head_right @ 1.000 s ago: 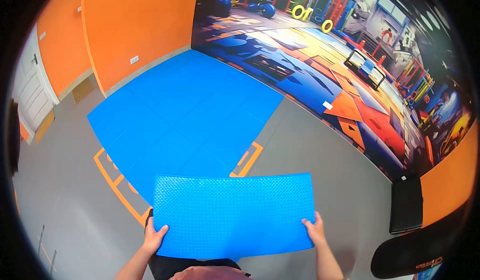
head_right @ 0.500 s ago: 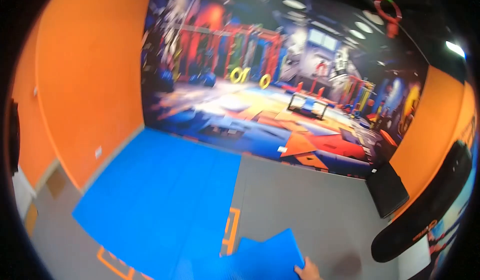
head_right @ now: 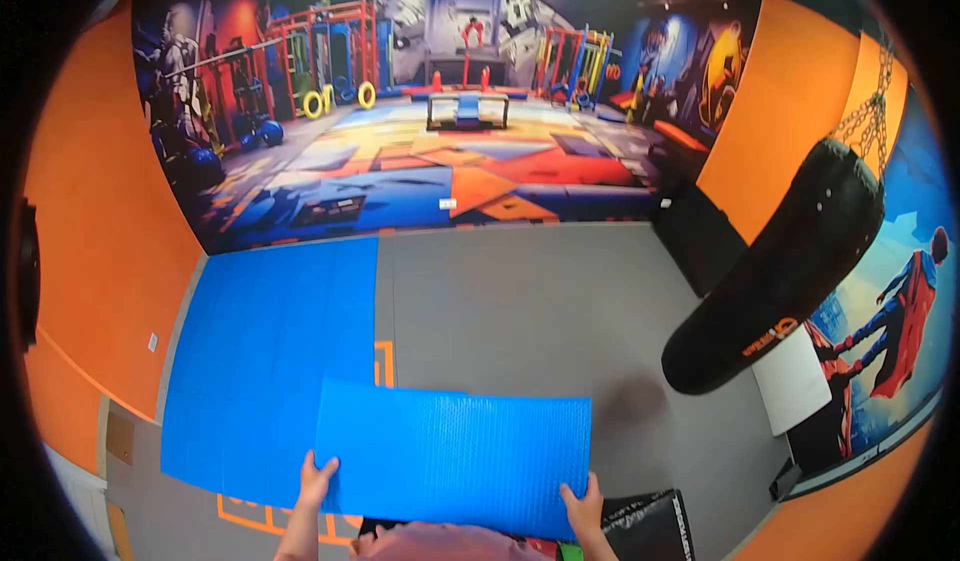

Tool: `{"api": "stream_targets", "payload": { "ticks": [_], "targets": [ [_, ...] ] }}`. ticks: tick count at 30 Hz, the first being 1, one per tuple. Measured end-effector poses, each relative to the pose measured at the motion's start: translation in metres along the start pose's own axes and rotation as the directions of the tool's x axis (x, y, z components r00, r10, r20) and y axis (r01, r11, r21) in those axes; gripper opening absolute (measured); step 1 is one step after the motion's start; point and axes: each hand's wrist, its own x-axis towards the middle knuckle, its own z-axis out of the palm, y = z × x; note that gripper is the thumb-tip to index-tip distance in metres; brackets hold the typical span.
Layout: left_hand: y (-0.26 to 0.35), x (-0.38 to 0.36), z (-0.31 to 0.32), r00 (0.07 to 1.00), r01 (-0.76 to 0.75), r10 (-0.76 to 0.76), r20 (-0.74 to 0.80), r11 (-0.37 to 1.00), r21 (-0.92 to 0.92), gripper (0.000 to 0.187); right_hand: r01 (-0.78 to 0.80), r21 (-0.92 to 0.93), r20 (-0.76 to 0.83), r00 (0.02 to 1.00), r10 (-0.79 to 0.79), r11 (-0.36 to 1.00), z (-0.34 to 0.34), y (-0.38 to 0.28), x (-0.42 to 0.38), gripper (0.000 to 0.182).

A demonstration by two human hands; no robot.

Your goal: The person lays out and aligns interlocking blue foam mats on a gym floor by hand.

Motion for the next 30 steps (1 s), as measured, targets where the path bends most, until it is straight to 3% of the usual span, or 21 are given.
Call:
{"api": "stream_targets", "payload": {
  "ticks": [6,10,13,20,30],
  "targets": [
    [0.039,0.008,0.041,1.0,-0.003,0.002,-0.006,0.994,-0.108,0.052,0.026,0.13,-0.05,0.999,-0.019,0.991,-0.036,-0.01,0.04,0.04],
    [0.046,0.026,0.04,0.998,0.046,-0.042,0.037,0.992,-0.12,0.05,0.017,0.166,-0.017,1.0,-0.014,0.986,-0.032,0.005,0.059,0.041],
    [0.049,0.051,0.033,0.996,0.064,-0.055,0.07,0.987,-0.146,0.05,-0.045,0.209,0.003,0.999,0.046,0.977,-0.019,-0.021,0.067,0.041],
    [0.064,0.131,0.024,0.992,0.063,-0.048,0.117,0.989,-0.135,0.048,-0.022,0.136,-0.096,0.995,0.035,0.99,0.014,-0.07,0.073,0.04],
    [0.11,0.267,0.064,0.932,-0.019,0.077,0.355,0.986,-0.163,0.045,-0.097,0.145,-0.349,0.926,0.143,0.985,0.058,-0.095,0.048,0.035]
  ]
}}
